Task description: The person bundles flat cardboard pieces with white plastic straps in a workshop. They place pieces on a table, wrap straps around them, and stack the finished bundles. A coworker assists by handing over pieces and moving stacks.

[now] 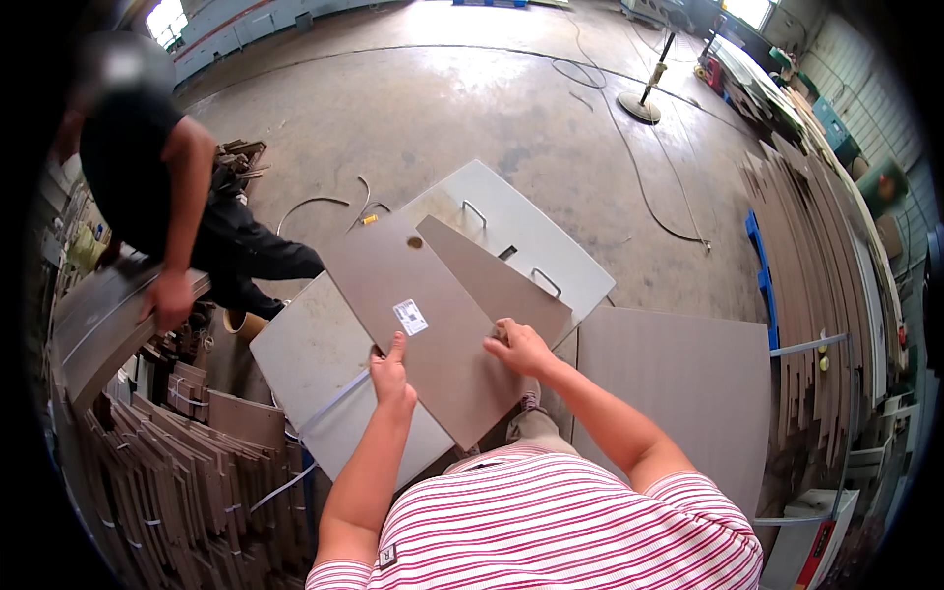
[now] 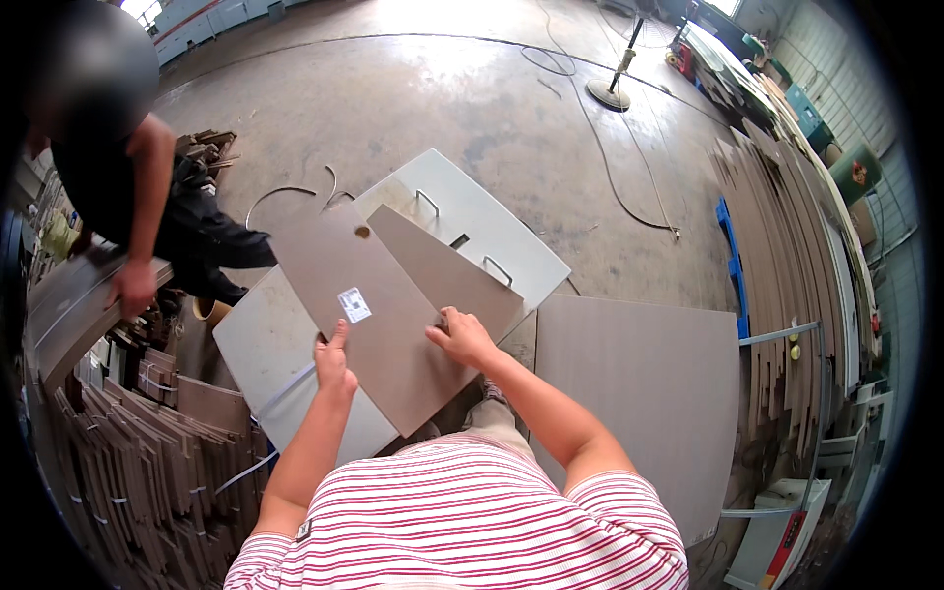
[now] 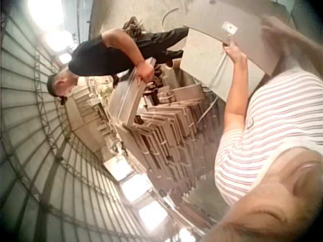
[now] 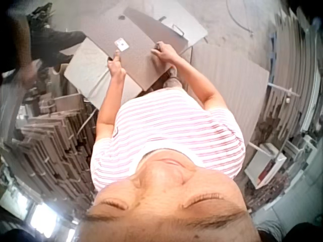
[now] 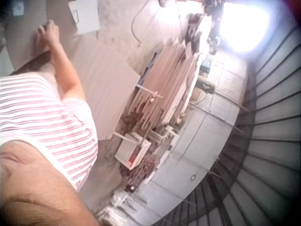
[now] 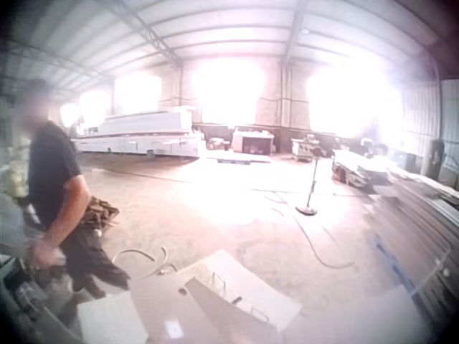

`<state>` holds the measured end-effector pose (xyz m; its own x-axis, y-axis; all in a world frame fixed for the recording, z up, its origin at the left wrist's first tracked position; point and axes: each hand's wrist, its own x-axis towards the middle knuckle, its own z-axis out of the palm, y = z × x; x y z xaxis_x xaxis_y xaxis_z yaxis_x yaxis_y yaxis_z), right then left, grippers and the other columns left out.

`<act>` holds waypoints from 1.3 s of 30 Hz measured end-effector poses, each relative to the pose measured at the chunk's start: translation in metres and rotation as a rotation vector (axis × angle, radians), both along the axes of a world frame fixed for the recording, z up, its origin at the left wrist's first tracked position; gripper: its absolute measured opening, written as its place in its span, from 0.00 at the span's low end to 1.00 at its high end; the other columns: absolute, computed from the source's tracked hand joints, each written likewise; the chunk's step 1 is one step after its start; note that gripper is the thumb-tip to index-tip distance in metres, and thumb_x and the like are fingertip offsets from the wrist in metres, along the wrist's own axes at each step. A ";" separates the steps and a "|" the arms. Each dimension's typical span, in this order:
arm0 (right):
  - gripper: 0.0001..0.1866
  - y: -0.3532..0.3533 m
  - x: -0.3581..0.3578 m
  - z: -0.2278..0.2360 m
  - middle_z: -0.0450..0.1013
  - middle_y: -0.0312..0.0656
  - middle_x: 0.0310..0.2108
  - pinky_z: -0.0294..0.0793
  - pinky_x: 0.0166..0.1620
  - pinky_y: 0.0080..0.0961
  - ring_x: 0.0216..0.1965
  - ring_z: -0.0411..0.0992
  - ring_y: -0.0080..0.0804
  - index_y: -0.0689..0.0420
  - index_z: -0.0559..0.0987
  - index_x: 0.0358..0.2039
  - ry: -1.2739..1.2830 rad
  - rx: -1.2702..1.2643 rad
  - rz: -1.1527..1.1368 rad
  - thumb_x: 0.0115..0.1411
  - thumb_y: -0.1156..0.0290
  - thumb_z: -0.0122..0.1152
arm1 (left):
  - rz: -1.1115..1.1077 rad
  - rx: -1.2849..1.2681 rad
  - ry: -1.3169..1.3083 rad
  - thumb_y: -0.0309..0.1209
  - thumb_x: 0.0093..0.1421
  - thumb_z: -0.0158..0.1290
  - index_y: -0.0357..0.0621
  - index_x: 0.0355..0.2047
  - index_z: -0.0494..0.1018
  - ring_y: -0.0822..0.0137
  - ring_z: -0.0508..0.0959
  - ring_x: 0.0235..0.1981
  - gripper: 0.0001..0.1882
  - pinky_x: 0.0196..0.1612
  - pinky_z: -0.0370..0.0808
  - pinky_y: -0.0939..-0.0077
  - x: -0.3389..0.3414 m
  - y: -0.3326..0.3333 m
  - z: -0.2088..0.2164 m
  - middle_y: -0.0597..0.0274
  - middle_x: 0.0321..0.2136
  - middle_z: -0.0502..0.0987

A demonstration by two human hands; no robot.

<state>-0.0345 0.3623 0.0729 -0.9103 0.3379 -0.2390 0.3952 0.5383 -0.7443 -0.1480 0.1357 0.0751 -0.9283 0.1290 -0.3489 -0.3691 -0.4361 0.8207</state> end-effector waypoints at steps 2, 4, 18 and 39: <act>0.27 0.019 0.000 -0.004 0.72 0.52 0.45 0.66 0.54 0.40 0.50 0.67 0.51 0.59 0.72 0.51 0.051 0.268 0.001 0.60 0.52 0.58 | -0.007 0.036 -0.166 0.30 0.62 0.57 0.39 0.50 0.67 0.64 0.76 0.45 0.19 0.48 0.74 0.68 -0.001 0.031 -0.020 0.59 0.45 0.75; 0.24 0.051 -0.007 -0.003 0.71 0.49 0.41 0.66 0.53 0.39 0.49 0.66 0.48 0.58 0.74 0.49 0.035 0.297 -0.034 0.57 0.56 0.62 | -0.006 0.029 -0.312 0.32 0.63 0.56 0.39 0.53 0.65 0.62 0.74 0.48 0.21 0.52 0.73 0.65 0.000 0.066 -0.032 0.58 0.49 0.74; 0.49 0.147 0.009 -0.048 0.41 0.42 0.71 0.31 0.71 0.46 0.72 0.37 0.34 0.52 0.49 0.69 -0.015 0.536 0.773 0.55 0.47 0.61 | -0.245 -0.700 -0.191 0.26 0.61 0.54 0.37 0.55 0.67 0.58 0.69 0.51 0.21 0.54 0.69 0.66 -0.001 0.126 -0.157 0.52 0.51 0.64; 0.42 0.164 -0.010 -0.027 0.47 0.41 0.69 0.34 0.70 0.53 0.71 0.43 0.38 0.49 0.57 0.66 -0.070 0.583 0.706 0.53 0.61 0.66 | 0.469 -0.238 -0.271 0.31 0.60 0.57 0.42 0.30 0.69 0.75 0.68 0.18 0.09 0.19 0.67 0.77 -0.034 -0.028 -0.181 0.65 0.22 0.72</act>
